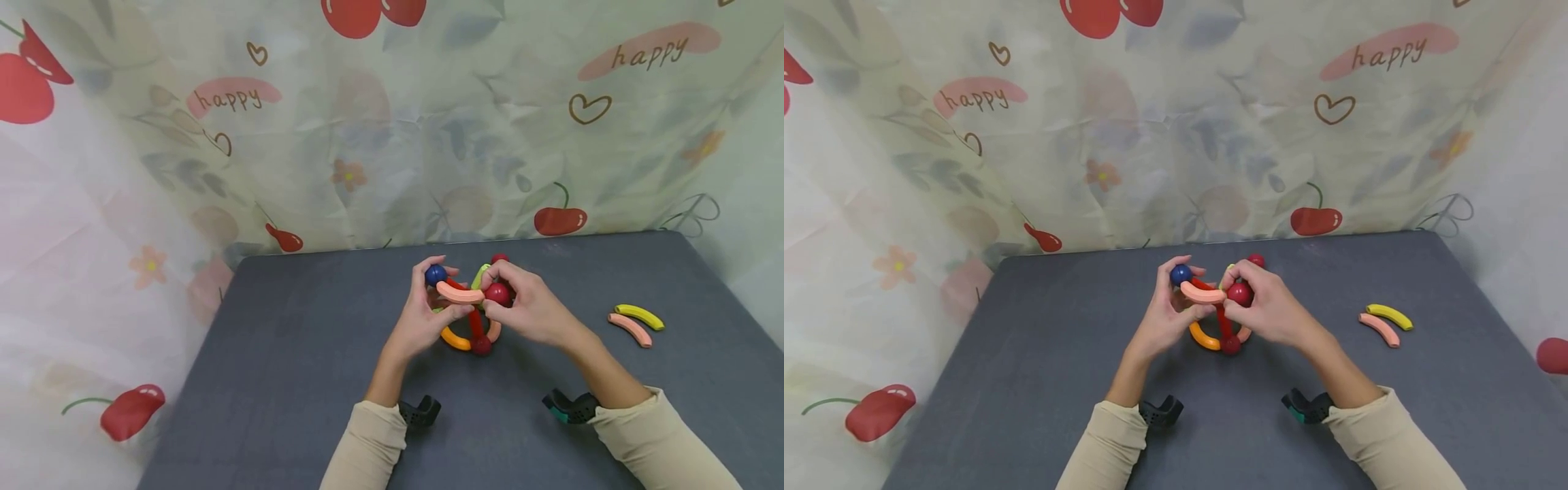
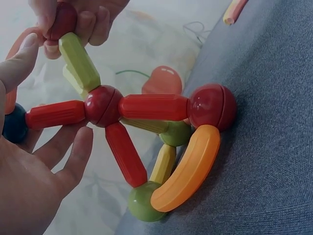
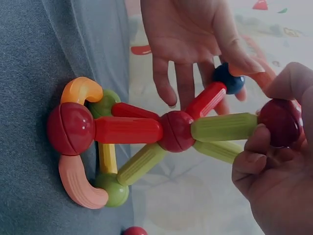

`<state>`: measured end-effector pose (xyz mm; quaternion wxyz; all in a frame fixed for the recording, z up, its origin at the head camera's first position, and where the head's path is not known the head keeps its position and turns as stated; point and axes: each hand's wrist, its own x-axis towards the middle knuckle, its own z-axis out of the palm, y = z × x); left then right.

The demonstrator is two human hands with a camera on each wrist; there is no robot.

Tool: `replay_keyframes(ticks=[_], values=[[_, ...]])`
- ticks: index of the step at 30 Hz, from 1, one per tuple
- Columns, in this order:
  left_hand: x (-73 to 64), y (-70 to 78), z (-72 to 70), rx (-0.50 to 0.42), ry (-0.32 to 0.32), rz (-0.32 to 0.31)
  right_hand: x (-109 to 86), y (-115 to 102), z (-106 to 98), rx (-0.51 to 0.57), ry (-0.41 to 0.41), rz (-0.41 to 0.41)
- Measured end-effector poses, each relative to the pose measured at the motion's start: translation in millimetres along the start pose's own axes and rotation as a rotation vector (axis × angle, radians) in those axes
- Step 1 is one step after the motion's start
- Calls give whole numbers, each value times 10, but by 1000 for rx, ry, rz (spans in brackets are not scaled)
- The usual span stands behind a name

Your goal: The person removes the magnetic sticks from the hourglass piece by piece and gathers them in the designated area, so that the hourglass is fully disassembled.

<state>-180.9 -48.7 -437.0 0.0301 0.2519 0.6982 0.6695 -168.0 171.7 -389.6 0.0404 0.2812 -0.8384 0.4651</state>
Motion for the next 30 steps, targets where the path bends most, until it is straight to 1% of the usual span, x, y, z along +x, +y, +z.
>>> replay_keyframes(ticks=[3,5,8,10,12,13,16,18,21,25,27,30], values=[[5,0,3,3,-2,5,2,14,4,27,2,36],[5,3,2,7,0,6,7,32,0,84,-13,91],[2,10,-1,0,0,1,14,64,-27,199,-34,185],[1,12,-2,0,2,-4,10,80,-54,267,-33,229],[2,11,-2,6,3,-10,2,89,-92,304,-16,232],[2,10,-2,11,5,-14,-1,93,-117,301,-3,222],[4,8,0,19,11,-30,2,113,-217,238,68,181],[3,3,3,18,13,-40,25,156,-303,163,116,185],[2,-1,7,11,13,-48,96,296,-429,45,148,266],[2,-6,8,12,12,-48,221,597,-520,-60,142,405],[2,-6,8,15,11,-47,282,775,-517,-112,153,442],[-3,-3,8,14,12,-45,360,1028,-471,-217,172,440]])
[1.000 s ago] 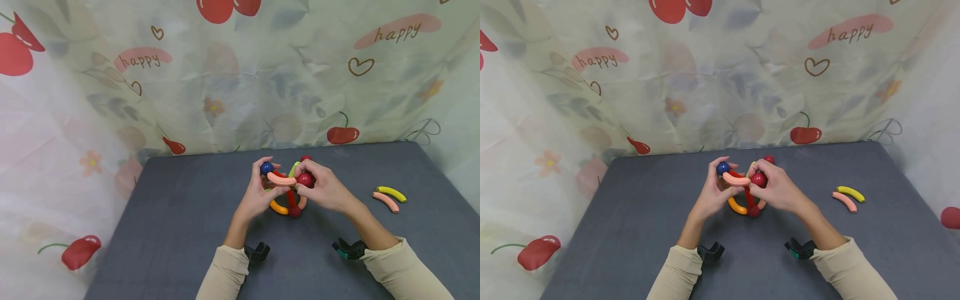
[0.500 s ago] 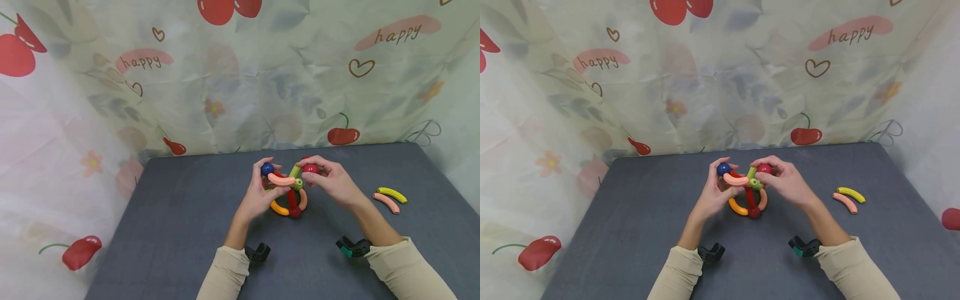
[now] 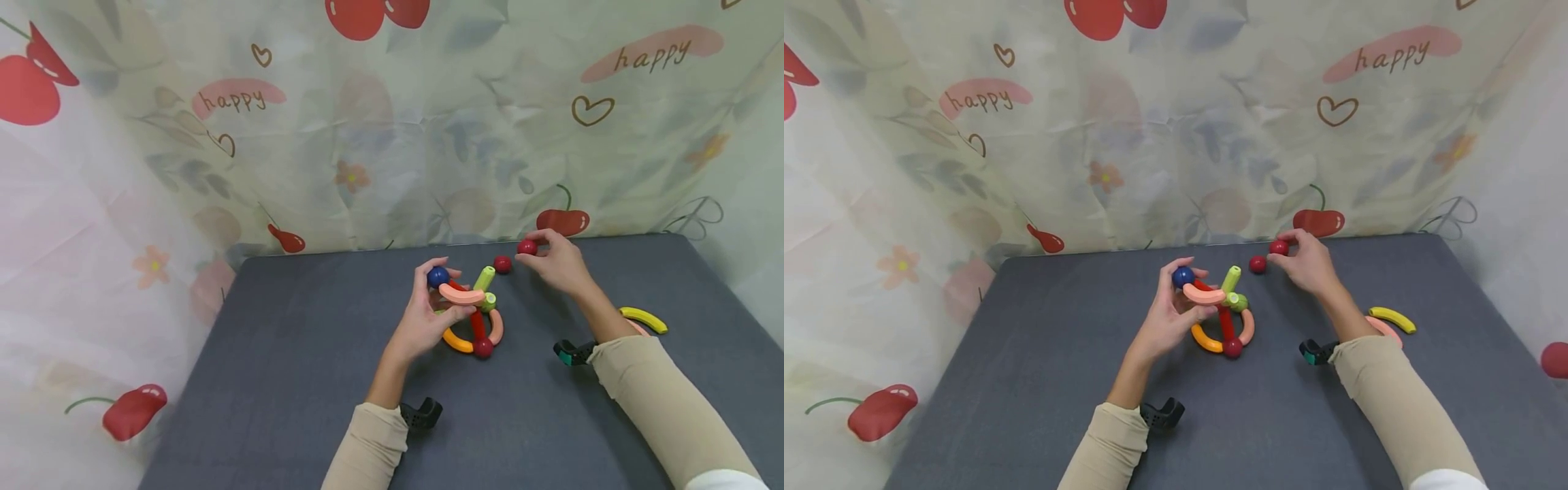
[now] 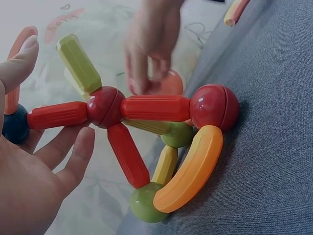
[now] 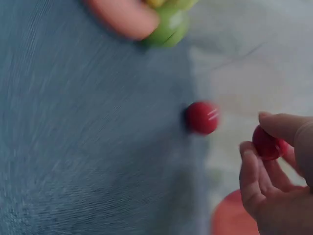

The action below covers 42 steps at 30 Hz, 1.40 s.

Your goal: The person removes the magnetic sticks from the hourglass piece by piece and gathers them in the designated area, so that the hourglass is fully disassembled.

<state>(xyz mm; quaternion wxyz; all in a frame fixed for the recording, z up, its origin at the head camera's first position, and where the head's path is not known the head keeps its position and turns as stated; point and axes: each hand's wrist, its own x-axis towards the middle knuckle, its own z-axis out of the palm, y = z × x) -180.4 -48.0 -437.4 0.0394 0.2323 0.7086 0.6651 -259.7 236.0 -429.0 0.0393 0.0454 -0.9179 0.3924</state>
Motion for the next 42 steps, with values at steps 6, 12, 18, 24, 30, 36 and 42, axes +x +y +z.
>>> replay_keyframes(ticks=[6,12,18,24,30,36,42], values=[[-5,29,19,-6,-1,5,154,244,170,-93,40,-27],[0,31,26,-5,-5,8,171,358,257,-130,23,49],[-19,22,16,-19,3,-1,118,274,205,-115,3,7],[-28,21,27,-25,-5,-6,-247,-229,-22,-28,54,-145],[-21,12,10,-3,-7,21,-721,-778,-38,86,-38,-374],[5,26,-2,21,-16,44,-899,-943,86,117,-101,-533],[5,30,-5,11,-13,23,-903,-938,147,122,-74,-546]])
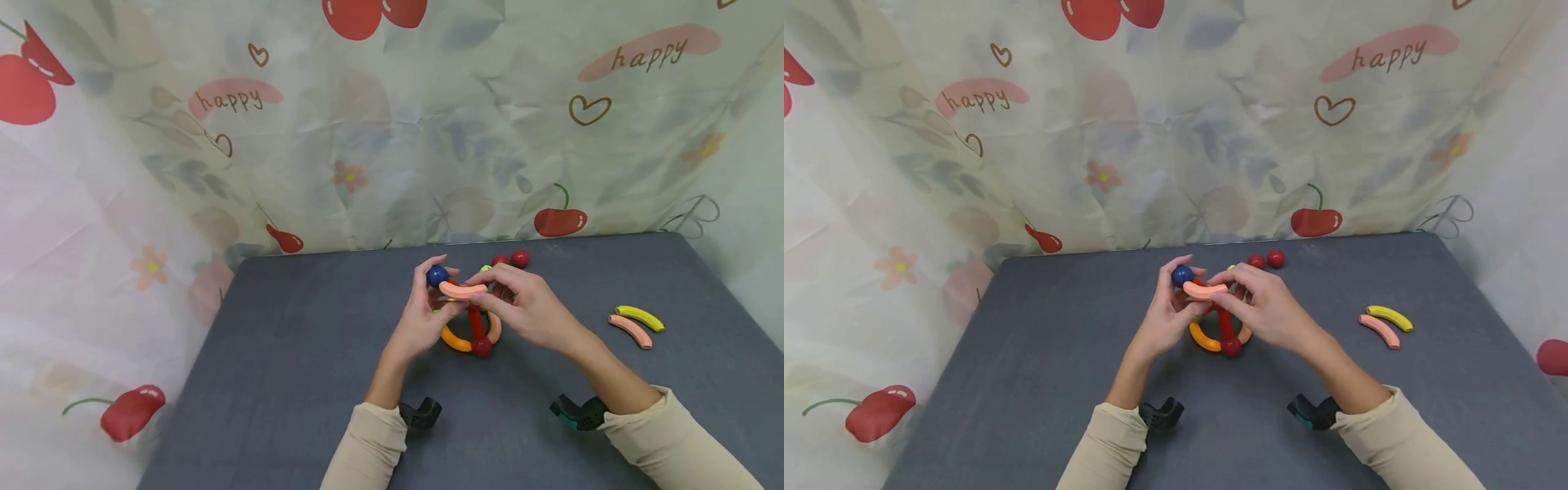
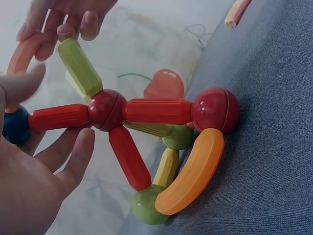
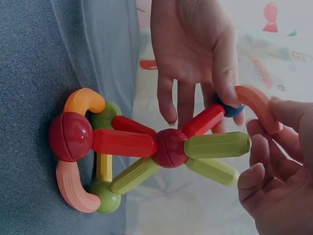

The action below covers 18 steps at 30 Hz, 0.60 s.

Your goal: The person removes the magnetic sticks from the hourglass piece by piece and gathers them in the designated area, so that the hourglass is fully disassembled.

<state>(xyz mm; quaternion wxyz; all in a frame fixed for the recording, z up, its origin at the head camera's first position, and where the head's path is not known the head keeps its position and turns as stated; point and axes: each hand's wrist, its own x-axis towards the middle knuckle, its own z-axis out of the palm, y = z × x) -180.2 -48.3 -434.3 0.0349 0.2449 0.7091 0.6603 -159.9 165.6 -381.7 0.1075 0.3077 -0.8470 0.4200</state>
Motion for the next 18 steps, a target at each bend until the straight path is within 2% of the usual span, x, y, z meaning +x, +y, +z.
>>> replay_keyframes(ticks=[4,7,12,15,18], values=[[-4,-2,0,-34,14,-9,2,10,8,-1,56,-2],[-5,-1,3,-42,41,-9,2,-6,12,-43,106,-6],[10,-15,8,-25,110,-11,5,-53,-57,-140,244,7],[14,-22,10,-20,127,-11,-23,-35,-196,-135,313,72],[11,-24,11,-20,126,-10,-109,56,-377,-100,334,182]])
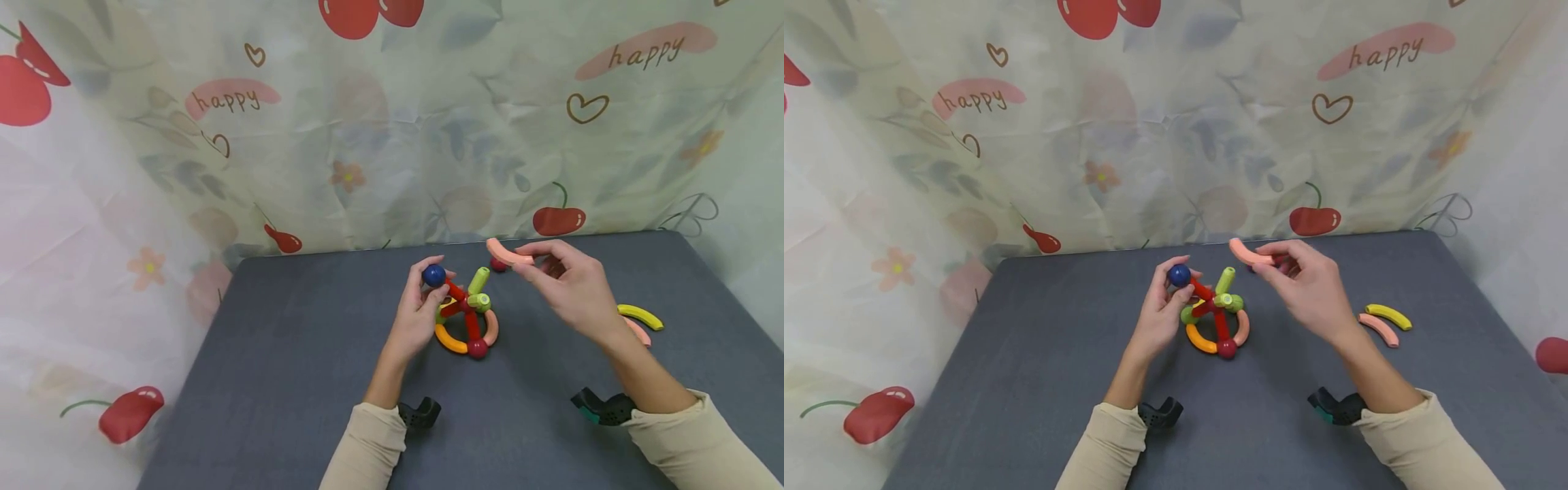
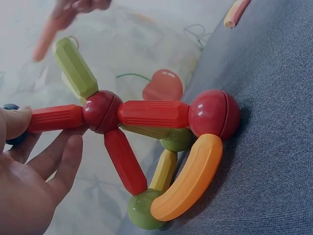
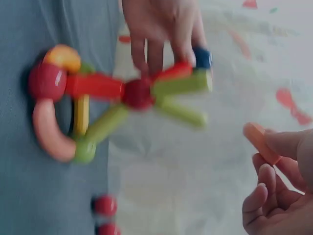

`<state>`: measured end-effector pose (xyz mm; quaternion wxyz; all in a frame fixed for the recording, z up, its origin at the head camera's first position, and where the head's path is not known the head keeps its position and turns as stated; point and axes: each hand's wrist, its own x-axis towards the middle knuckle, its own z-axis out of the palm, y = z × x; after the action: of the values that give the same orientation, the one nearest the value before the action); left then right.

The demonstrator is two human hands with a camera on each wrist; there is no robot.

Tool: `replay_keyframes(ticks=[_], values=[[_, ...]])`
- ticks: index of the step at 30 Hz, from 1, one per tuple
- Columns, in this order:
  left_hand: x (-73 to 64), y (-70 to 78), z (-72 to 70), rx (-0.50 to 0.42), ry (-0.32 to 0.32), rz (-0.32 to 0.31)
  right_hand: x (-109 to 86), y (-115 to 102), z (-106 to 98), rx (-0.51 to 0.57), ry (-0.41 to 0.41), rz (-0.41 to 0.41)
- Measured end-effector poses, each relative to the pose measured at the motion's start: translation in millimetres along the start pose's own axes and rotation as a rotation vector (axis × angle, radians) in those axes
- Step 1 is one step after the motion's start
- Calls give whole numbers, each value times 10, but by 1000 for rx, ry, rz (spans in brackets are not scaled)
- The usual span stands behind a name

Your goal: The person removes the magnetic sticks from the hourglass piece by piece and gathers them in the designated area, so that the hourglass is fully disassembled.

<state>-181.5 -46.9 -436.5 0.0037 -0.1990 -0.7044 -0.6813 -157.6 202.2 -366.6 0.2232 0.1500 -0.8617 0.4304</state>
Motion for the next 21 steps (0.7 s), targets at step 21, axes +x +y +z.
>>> replay_keyframes(ticks=[21], values=[[16,8,44,-35,27,24,-685,1194,-689,-430,-355,404]])
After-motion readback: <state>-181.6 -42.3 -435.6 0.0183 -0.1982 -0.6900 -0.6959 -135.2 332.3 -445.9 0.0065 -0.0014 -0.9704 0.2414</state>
